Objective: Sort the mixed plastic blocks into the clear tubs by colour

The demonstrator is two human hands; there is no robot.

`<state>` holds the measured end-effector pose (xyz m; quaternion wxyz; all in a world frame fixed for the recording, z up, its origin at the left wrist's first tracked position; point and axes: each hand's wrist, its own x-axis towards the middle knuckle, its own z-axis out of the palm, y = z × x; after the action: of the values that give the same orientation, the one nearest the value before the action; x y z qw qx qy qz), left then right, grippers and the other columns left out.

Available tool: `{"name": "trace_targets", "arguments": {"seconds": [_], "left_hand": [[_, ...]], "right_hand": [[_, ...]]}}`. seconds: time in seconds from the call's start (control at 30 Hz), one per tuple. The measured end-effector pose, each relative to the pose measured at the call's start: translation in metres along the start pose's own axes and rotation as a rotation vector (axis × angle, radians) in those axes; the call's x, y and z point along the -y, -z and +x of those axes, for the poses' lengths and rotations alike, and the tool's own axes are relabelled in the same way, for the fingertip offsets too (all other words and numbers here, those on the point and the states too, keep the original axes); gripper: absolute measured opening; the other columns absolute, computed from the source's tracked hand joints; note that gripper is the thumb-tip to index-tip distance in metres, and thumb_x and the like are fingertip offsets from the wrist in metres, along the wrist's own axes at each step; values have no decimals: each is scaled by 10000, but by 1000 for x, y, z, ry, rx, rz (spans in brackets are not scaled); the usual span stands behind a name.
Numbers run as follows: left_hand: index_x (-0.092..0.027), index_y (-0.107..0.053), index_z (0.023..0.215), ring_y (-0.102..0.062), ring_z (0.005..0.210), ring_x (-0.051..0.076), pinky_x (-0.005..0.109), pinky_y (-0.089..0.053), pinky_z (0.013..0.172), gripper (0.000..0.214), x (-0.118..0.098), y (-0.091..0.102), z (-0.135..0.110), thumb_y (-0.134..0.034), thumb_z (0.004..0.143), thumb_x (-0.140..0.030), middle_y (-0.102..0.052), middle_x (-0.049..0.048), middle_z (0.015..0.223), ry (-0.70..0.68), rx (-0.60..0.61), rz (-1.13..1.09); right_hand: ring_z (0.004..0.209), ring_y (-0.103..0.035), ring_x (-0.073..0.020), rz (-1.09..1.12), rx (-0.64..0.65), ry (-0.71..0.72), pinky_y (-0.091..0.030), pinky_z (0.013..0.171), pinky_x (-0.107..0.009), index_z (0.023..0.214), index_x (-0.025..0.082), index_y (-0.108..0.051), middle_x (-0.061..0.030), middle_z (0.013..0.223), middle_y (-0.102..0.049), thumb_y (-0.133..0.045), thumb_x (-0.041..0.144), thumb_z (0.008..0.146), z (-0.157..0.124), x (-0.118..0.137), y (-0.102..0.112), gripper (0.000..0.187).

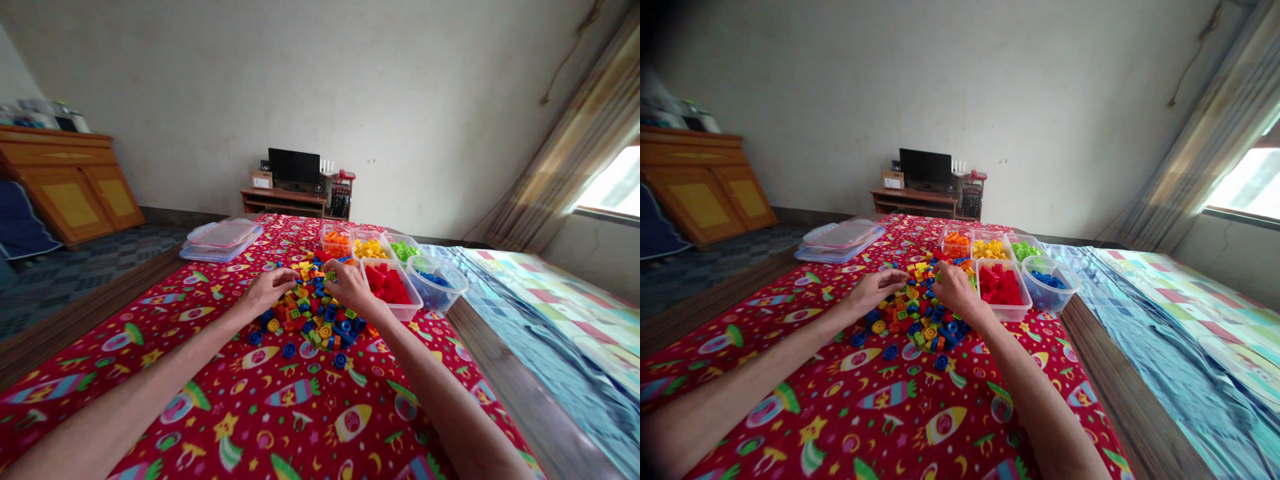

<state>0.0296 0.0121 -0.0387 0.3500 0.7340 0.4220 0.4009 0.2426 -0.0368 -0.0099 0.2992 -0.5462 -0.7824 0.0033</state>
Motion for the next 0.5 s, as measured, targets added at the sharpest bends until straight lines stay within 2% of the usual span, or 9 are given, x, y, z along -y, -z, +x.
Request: {"name": "trace_targets", "arguments": {"seconds": [0.2,0.4,0.5], "left_hand": [[-163,-661,907,-670,881,265,375,-534,789,568,-6,-3,-2,-729,557,-605,-715,75,857,21,-30,-116],[-150,-634,971,-673,854,249,340,-538,745,577,-20,-14,-11,-706,615,-599,-714,84,903,17,-10,-176],[-144,-626,1003,-675,816,239,332,-542,708,590,-22,-15,-11,-661,656,-620,-712,82,885,-13,1,-164]], "right_hand": [[829,-623,-194,67,24,31,-415,746,-272,1063,138,-610,-90,899,-692,-526,120,779,-1,11,-1,296],[738,-608,-157,152,102,153,-388,652,-232,1058,142,-595,-63,838,-683,-593,167,801,-5,31,-7,258],[707,-586,-150,104,63,182,-375,639,-230,998,142,-596,-55,789,-666,-560,168,824,-8,31,-6,179]]}}
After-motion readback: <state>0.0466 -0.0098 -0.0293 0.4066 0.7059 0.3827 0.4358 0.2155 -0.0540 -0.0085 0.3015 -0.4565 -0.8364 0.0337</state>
